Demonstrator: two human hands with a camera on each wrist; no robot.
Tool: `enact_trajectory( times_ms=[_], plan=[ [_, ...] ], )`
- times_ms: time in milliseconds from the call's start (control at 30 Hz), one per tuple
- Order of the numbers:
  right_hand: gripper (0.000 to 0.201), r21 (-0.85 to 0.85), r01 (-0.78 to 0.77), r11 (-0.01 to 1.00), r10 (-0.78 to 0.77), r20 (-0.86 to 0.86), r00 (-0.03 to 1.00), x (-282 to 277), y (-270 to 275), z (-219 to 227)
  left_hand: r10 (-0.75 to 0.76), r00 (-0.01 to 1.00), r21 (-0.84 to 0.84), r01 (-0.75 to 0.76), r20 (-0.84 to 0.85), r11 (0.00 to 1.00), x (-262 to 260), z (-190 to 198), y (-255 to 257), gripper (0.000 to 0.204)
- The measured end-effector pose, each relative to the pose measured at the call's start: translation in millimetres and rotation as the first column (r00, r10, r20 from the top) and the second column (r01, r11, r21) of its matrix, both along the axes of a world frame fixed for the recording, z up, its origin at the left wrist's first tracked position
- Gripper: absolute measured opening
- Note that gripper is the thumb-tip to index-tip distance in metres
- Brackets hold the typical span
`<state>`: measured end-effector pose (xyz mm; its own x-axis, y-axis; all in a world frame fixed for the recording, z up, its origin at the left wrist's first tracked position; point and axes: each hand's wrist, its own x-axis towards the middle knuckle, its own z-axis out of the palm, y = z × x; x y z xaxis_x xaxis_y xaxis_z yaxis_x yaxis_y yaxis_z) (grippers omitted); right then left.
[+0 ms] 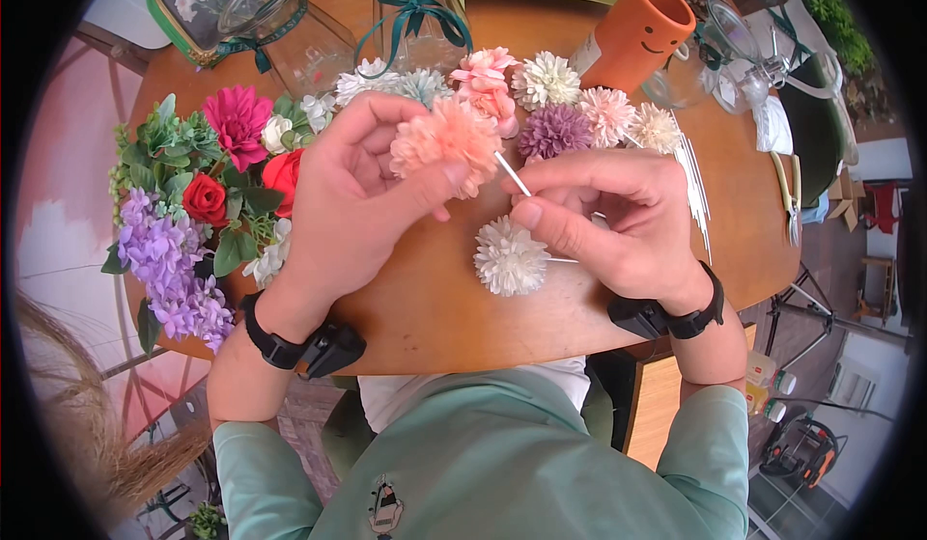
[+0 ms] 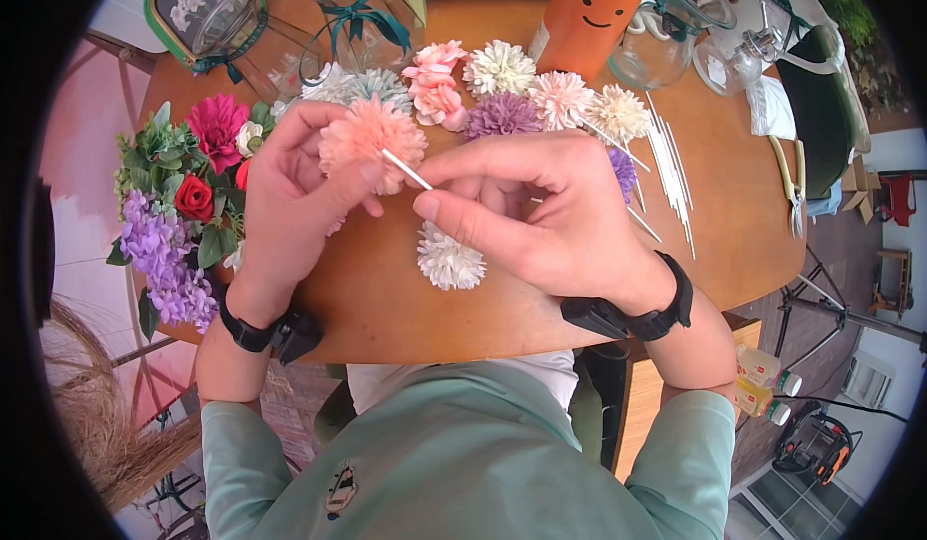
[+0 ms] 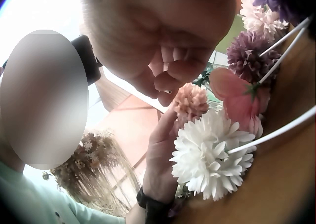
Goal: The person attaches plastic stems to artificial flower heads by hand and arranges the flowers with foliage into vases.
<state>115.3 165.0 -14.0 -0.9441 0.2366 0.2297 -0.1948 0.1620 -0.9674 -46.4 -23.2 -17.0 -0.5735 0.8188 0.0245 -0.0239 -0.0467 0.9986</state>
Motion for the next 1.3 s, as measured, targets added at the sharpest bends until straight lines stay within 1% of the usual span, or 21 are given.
enact_trajectory(
  times_ms=[33,100,233,267,300,333,400,433,500,533,567,600,633,700,767,833,867,933,1033,1133,1300],
  plan=[
    [0.016,-0.013,0.024,1.0,-0.023,0.04,0.999,1,0,1,0.0,1.0,0.0,0.0,0.0,1.0,1,-2,1,0.036],
    [0.017,-0.027,0.041,0.999,-0.04,0.038,0.998,0,-2,0,0.062,0.988,0.123,-0.045,-0.14,0.991,5,-9,3,0.05],
    [0.02,-0.037,0.06,0.998,-0.059,0.032,0.998,-1,-1,-1,0.05,0.984,0.063,-0.039,-0.173,0.997,8,-8,-3,0.054],
    [0.02,-0.037,0.059,0.998,-0.058,0.033,0.998,-2,-1,-1,0.061,0.935,-0.013,-0.07,-0.348,0.997,7,-8,-4,0.054],
    [0.02,-0.002,0.044,0.999,-0.044,-0.009,0.999,-3,0,-2,0.055,0.857,-0.083,-0.113,-0.513,0.99,7,-8,-5,0.053],
    [0.02,0.033,0.03,0.999,-0.028,-0.051,0.998,-4,0,-2,0.056,0.857,-0.083,-0.114,-0.512,0.99,8,-10,-4,0.053],
    [0.02,0.077,0.029,0.997,-0.025,-0.055,0.998,-4,1,-2,0.201,0.779,0.113,-0.166,-0.594,0.98,8,-16,2,0.045],
    [0.019,0.121,0.03,0.992,-0.023,-0.06,0.998,-4,1,-2,0.201,0.779,0.113,-0.167,-0.593,0.979,6,-17,2,0.045],
    [0.018,0.129,0.022,0.991,-0.015,-0.05,0.999,-5,0,-2,0.191,0.715,0.161,-0.11,-0.673,0.981,4,-18,2,0.049],
    [0.016,0.138,0.014,0.99,-0.009,-0.039,0.999,-5,0,-2,0.191,0.715,0.16,-0.111,-0.672,0.981,3,-17,3,0.049],
    [0.016,0.138,0.014,0.99,-0.009,-0.039,0.999,-5,-1,-2,0.195,0.676,0.191,-0.082,-0.71,0.978,3,-15,3,0.049],
    [0.015,0.183,0.024,0.983,-0.02,-0.027,0.999,-5,-1,-3,0.202,0.635,0.219,-0.052,-0.746,0.974,3,-13,4,0.049],
    [0.015,0.228,0.033,0.973,-0.031,-0.015,0.999,-5,-1,-3,0.201,0.635,0.219,-0.052,-0.746,0.974,2,-12,4,0.049],
    [0.014,0.228,0.015,0.974,-0.012,-0.012,1.0,-4,0,-3,0.213,0.58,0.243,-0.027,-0.786,0.97,1,-10,3,0.049],
    [0.013,0.227,-0.005,0.974,0.007,-0.008,1.0,-4,1,-2,0.217,0.57,0.245,-0.028,-0.792,0.969,1,-10,4,0.049],
    [0.011,0.305,-0.038,0.952,0.054,-0.047,0.997,-5,3,1,0.221,0.56,0.247,-0.029,-0.799,0.968,1,-9,4,0.049],
    [0.011,0.305,-0.038,0.952,0.055,-0.047,0.997,-5,2,1,0.218,0.553,0.246,-0.025,-0.804,0.969,1,-9,3,0.049],
    [0.011,0.241,0.0,0.971,-0.005,0.022,1.0,-4,-1,2,0.214,0.548,0.243,-0.02,-0.809,0.97,1,-9,3,0.049],
    [0.011,0.22,-0.004,0.976,-0.001,0.021,1.0,-4,-1,1,0.214,0.55,0.244,-0.019,-0.807,0.97,3,-9,3,0.049],
    [0.01,0.24,0.004,0.971,-0.001,-0.013,1.0,-5,0,-2,0.215,0.563,0.24,-0.03,-0.798,0.97,3,-10,2,0.048],
    [0.009,0.26,-0.005,0.965,-0.001,0.023,1.0,-3,1,0,0.232,0.536,0.261,-0.022,-0.811,0.965,2,-11,4,0.049]
  ],
)
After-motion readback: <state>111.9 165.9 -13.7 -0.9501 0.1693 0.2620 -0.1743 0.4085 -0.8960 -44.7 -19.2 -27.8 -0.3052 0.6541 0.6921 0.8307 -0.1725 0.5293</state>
